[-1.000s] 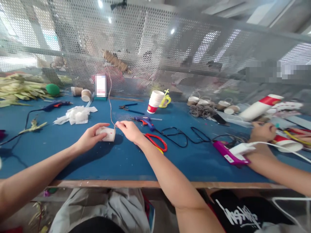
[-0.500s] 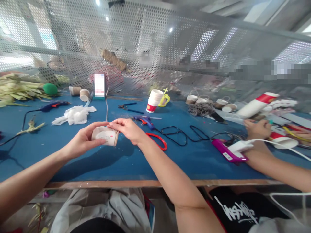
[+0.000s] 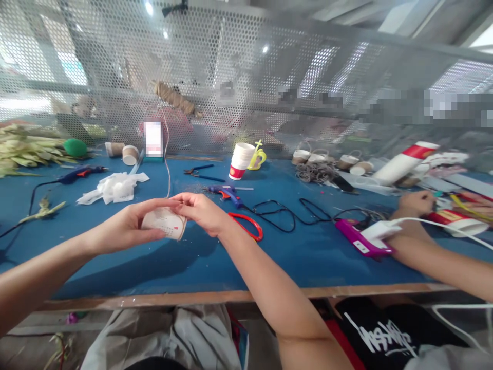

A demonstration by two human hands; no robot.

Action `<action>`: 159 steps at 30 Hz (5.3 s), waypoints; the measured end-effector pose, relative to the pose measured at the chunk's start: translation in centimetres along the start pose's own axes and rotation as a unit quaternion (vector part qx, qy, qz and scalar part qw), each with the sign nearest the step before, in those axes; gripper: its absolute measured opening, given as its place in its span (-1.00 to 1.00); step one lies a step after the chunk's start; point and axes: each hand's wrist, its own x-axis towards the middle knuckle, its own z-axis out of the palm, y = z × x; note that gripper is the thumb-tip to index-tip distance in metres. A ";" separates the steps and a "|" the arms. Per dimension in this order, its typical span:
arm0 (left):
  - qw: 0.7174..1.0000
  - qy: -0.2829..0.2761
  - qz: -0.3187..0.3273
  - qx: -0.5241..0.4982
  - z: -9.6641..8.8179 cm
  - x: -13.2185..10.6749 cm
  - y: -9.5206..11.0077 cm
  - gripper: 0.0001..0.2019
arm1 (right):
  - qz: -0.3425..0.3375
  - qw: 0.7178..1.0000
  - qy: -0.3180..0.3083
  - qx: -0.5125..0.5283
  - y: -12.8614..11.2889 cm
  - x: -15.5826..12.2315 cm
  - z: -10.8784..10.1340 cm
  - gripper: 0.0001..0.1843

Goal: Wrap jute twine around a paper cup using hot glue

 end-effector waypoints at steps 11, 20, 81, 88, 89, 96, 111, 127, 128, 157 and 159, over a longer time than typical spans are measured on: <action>0.985 0.094 -0.061 -0.128 0.9 0.3 -2.7 -0.58 | -0.028 0.994 0.076 -0.073 0.4 0.7 -1.2 -0.74; 0.988 0.152 -0.014 0.003 0.1 0.0 -3.5 -0.61 | 0.132 0.750 0.336 -0.554 1.6 1.9 -10.7 -0.67; 0.982 0.173 0.064 0.043 0.1 0.2 -4.1 -0.71 | -0.061 0.941 0.187 -0.275 -3.8 -4.7 -2.1 -0.84; 0.979 0.187 0.061 0.051 -0.2 0.1 -3.8 -0.73 | -0.044 0.920 0.161 -0.356 -4.2 -5.3 -2.2 -0.76; 0.979 0.187 0.062 0.053 -0.2 0.1 -3.8 -0.73 | -0.044 0.918 0.159 -0.360 -4.2 -5.3 -2.1 -0.75; 0.974 0.202 0.072 0.066 -0.1 0.0 -3.5 -0.74 | -0.036 0.913 0.157 -0.375 -4.2 -5.5 -1.9 -0.83; 0.974 0.207 0.074 0.062 -0.1 0.0 -3.4 -0.76 | -0.088 0.879 0.160 -0.440 -3.3 -5.4 -2.2 -0.90; 0.977 0.200 0.069 0.030 0.0 0.1 -3.7 -0.73 | -0.072 0.868 0.152 -0.467 -3.1 -5.4 -2.6 -0.85; 0.977 0.199 0.069 0.029 0.0 0.1 -3.8 -0.73 | -0.073 0.870 0.151 -0.464 -3.1 -5.4 -2.6 -0.85; 0.975 0.193 0.103 0.047 0.0 0.0 -3.6 -0.76 | -0.053 0.867 0.152 -0.471 -4.1 -5.7 -2.0 -0.83; 0.975 0.191 0.107 0.047 0.0 -0.1 -3.7 -0.77 | -0.052 0.868 0.153 -0.469 -4.2 -5.7 -2.0 -0.82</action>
